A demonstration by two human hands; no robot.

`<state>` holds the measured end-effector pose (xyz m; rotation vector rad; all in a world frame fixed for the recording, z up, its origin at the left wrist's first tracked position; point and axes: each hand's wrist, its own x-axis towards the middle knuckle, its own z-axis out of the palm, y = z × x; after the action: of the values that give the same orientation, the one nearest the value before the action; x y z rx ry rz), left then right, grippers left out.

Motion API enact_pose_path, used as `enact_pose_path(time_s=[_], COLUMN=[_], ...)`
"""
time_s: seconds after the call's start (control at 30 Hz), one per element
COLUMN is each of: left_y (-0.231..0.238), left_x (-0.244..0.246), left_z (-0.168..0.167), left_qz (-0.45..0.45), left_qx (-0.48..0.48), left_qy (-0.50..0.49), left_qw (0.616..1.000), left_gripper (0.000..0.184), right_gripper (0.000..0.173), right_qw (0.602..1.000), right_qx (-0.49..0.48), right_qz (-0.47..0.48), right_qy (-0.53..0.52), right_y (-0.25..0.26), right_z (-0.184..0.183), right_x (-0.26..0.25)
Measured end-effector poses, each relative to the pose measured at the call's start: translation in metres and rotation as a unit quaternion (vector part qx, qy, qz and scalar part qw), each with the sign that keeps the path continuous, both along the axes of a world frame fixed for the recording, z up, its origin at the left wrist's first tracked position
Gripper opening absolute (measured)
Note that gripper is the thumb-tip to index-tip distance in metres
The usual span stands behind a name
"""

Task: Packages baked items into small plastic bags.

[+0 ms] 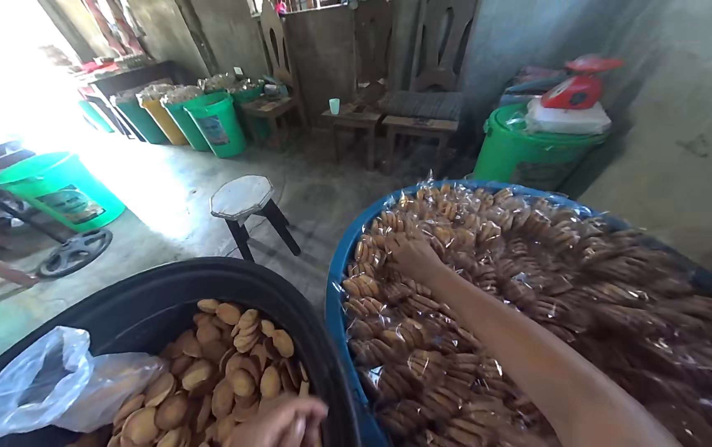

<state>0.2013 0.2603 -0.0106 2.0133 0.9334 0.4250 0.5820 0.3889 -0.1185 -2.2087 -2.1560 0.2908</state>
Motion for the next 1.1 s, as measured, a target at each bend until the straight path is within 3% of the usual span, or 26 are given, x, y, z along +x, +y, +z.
enact_pose_path(time_s=[0.1, 0.23, 0.33, 0.47, 0.57, 0.73, 0.87, 0.97, 1.1], left_y=[0.063, 0.135, 0.168, 0.185, 0.191, 0.195, 0.207, 0.218, 0.221], left_x=[0.077, 0.177, 0.233, 0.28, 0.297, 0.299, 0.283, 0.269, 0.261], left_z=[-0.013, -0.016, -0.03, -0.052, -0.067, -0.082, -0.078, -0.082, -0.084], left_qz=[-0.008, -0.02, -0.02, -0.04, -0.018, -0.034, -0.067, -0.098, -0.101], left_qx=[0.088, 0.063, 0.072, 0.1, 0.11, 0.148, 0.114, 0.108, 0.086], left_qy=[0.001, 0.117, 0.209, 0.328, 0.352, 0.358, 0.322, 0.289, 0.257], left_qw=[0.996, 0.991, 0.975, 0.939, 0.929, 0.921, 0.937, 0.946, 0.957], left_gripper=[0.032, 0.038, 0.039, 0.043, 0.04, 0.047, 0.043, 0.044, 0.043], right_gripper=[0.06, 0.066, 0.066, 0.063, 0.064, 0.058, 0.055, 0.046, 0.038], right_qw=[0.995, 0.971, 0.953, 0.96, 0.966, 0.972, 0.987, 0.989, 0.996], right_qx=[0.074, 0.155, 0.178, 0.149, 0.126, 0.17, 0.101, 0.121, 0.07], right_qz=[-0.011, -0.098, -0.126, -0.126, -0.11, -0.001, -0.029, -0.026, -0.033], right_qy=[0.058, 0.154, 0.209, 0.201, 0.196, 0.163, 0.124, 0.082, 0.053], right_y=[-0.012, -0.027, -0.031, -0.034, -0.034, -0.029, -0.017, -0.003, 0.014], right_z=[0.019, 0.033, 0.027, 0.016, 0.007, -0.002, 0.007, 0.002, -0.007], right_x=[0.013, 0.035, 0.046, 0.05, 0.052, 0.049, 0.036, 0.024, 0.006])
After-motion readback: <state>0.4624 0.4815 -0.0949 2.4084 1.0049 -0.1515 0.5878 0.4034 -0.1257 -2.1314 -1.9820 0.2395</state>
